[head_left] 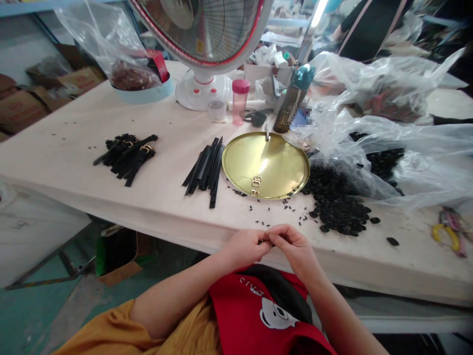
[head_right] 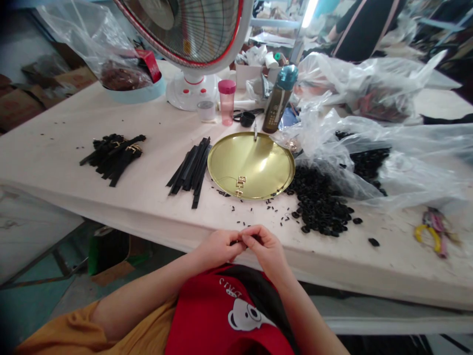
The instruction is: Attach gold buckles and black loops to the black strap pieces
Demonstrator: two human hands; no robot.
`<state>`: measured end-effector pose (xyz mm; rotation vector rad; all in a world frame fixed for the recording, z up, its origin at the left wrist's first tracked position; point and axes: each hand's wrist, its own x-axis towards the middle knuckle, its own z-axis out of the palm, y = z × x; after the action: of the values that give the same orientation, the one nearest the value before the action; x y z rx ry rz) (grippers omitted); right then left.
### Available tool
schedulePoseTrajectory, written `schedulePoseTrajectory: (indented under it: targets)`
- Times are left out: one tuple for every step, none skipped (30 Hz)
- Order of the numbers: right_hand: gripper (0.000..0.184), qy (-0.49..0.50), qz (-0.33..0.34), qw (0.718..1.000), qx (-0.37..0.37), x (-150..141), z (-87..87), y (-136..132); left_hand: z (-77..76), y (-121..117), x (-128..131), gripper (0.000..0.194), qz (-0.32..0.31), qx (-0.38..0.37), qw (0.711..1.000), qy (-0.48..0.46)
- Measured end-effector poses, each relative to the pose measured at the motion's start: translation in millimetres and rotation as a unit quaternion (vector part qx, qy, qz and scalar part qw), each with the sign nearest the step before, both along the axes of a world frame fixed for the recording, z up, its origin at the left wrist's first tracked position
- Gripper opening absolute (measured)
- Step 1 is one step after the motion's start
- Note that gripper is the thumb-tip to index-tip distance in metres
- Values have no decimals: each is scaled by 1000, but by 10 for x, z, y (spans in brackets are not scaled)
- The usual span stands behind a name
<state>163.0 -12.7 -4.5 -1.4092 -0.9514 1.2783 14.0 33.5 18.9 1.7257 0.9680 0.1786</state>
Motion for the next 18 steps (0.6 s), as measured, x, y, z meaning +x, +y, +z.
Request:
schedulePoseTrajectory:
  targets:
    - [18,3,-16,1000,0,-16,-10,8,-20,4,5,27,22,-11,1000,-13]
    - [19,10,-40,999,-2,-23,-25,19,-33,17,7,29,47,-17,999,-20]
    - [21,22,-65,998,-7,-21,-45,33,-39,39,6,30,67,-15,997,-22]
    - [23,37,-84,996,-16,-10,-66,49,-38,68,5,29,77,-8,997,-20]
    - [24,50,-95,994,-25,5,-88,66,-32,100,4,28,78,1,997,-16]
    - [24,61,-98,993,-33,21,-107,85,-24,130,6,27,72,9,997,-10]
    - [23,72,-98,992,-40,33,-122,103,-18,154,13,27,64,17,998,-7]
    - [20,87,-98,990,-47,37,-134,118,-16,170,23,26,57,24,998,-5]
    - [18,110,-98,988,-52,33,-143,128,-21,176,39,26,54,30,998,-4]
    - [17,142,-97,983,-57,21,-153,133,-33,172,57,26,54,35,998,-3]
    - [15,178,-94,977,-64,4,-164,131,-50,161,76,27,58,38,998,-4]
    - [14,213,-90,970,-72,-15,-177,125,-71,146,93,27,63,40,997,-3]
    - [13,240,-87,964,-78,-32,-193,115,-92,129,106,27,66,39,997,-1]
    - [13,258,-90,958,-82,-44,-209,105,-111,115,113,25,66,35,997,-2]
    - [12,270,-98,954,-86,-51,-225,97,-126,105,114,22,65,28,997,-8]
    - [12,276,-108,951,-89,-55,-238,92,-135,101,107,18,64,16,998,-20]
    - [12,280,-116,949,-91,-58,-245,92,-140,103,96,18,62,2,997,-36]
    - [12,283,-118,947,-93,-64,-245,97,-142,109,81,22,60,-10,997,-54]
